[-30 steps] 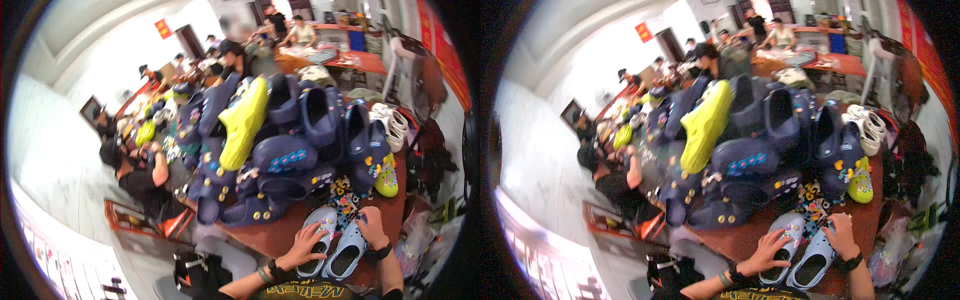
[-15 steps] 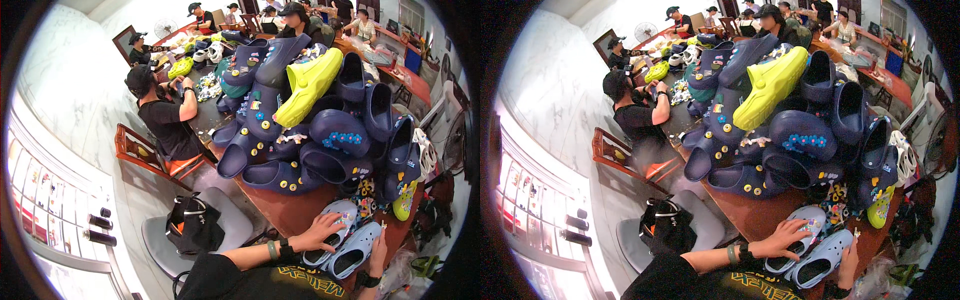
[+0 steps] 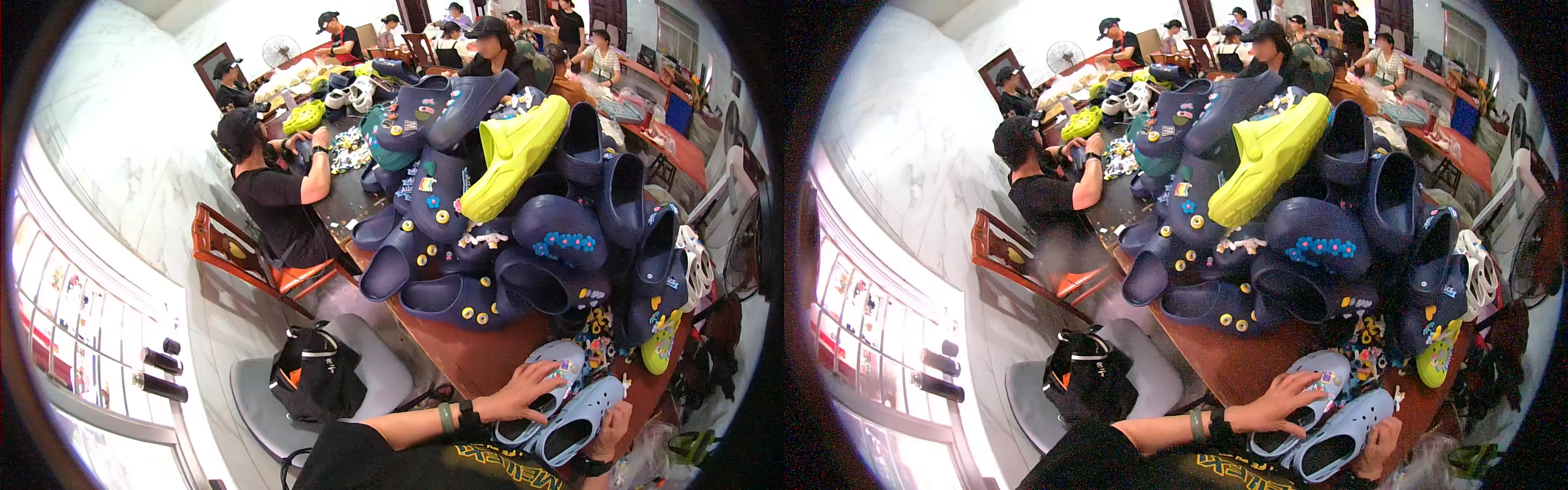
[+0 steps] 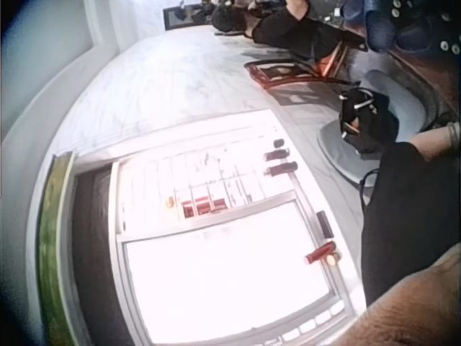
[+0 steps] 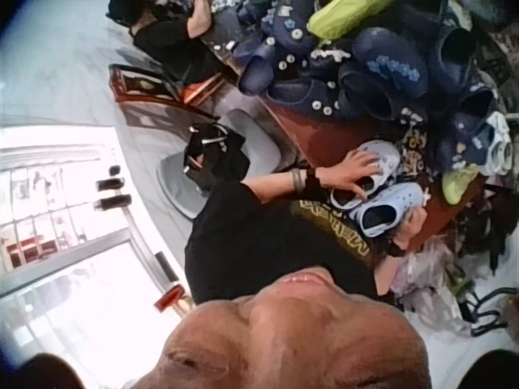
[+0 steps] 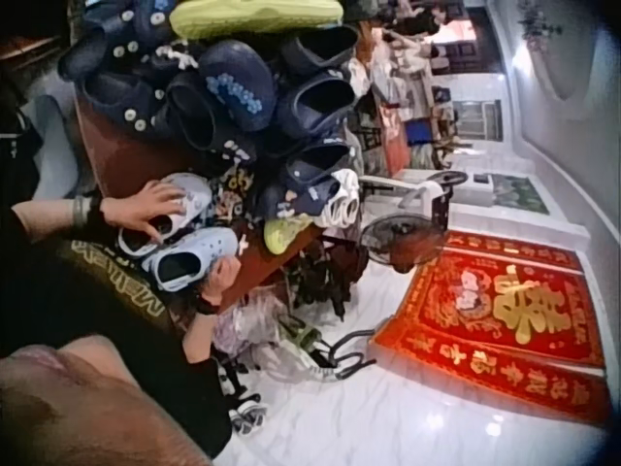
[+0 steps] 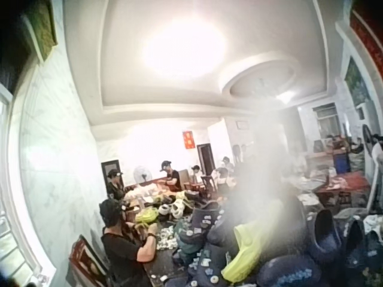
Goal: The person is attaching decorative charms to the holes of clog-style footwear.
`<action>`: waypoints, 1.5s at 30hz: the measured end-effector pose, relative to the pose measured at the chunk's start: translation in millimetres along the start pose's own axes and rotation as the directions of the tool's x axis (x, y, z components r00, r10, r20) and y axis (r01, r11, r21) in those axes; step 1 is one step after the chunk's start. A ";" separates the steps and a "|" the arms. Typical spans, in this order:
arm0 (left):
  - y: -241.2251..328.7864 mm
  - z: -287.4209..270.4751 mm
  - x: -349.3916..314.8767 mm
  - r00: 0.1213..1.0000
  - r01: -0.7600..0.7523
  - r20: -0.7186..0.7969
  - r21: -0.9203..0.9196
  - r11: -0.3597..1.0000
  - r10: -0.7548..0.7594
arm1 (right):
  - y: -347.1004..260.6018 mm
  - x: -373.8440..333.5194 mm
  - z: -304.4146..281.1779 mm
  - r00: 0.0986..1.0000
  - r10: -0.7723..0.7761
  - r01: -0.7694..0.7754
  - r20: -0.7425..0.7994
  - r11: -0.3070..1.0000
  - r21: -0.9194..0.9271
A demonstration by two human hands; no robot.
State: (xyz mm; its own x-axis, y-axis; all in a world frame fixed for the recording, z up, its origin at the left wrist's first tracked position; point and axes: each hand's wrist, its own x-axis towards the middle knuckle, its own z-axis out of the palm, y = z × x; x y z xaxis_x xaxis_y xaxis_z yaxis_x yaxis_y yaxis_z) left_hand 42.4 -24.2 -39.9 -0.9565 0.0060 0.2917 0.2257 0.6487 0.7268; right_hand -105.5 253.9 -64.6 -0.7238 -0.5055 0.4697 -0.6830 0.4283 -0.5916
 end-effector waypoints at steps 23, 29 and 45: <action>1.0 10.8 1.6 0.998 0.023 0.059 -0.027 0.999 -0.021 | 40.1 5.7 14.0 0.972 -0.232 0.230 -0.017 0.969 -0.088; -5.1 -6.7 3.9 1.000 0.004 -0.004 -0.103 0.995 -0.005 | 19.3 28.8 11.2 0.976 -0.140 0.146 0.167 0.989 -0.019; 3.8 -2.6 3.8 0.999 0.028 0.037 -0.028 0.999 -0.027 | 20.1 21.7 15.7 0.954 -0.300 0.300 -0.018 0.954 -0.022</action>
State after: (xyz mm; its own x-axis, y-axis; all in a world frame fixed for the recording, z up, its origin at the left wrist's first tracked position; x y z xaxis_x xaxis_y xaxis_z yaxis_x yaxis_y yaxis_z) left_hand 40.0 -23.6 -34.4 -0.9683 0.0166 0.2493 0.2043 0.6269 0.7518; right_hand -133.4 239.8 -76.6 -0.4869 -0.5975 0.6371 -0.8706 0.2732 -0.4091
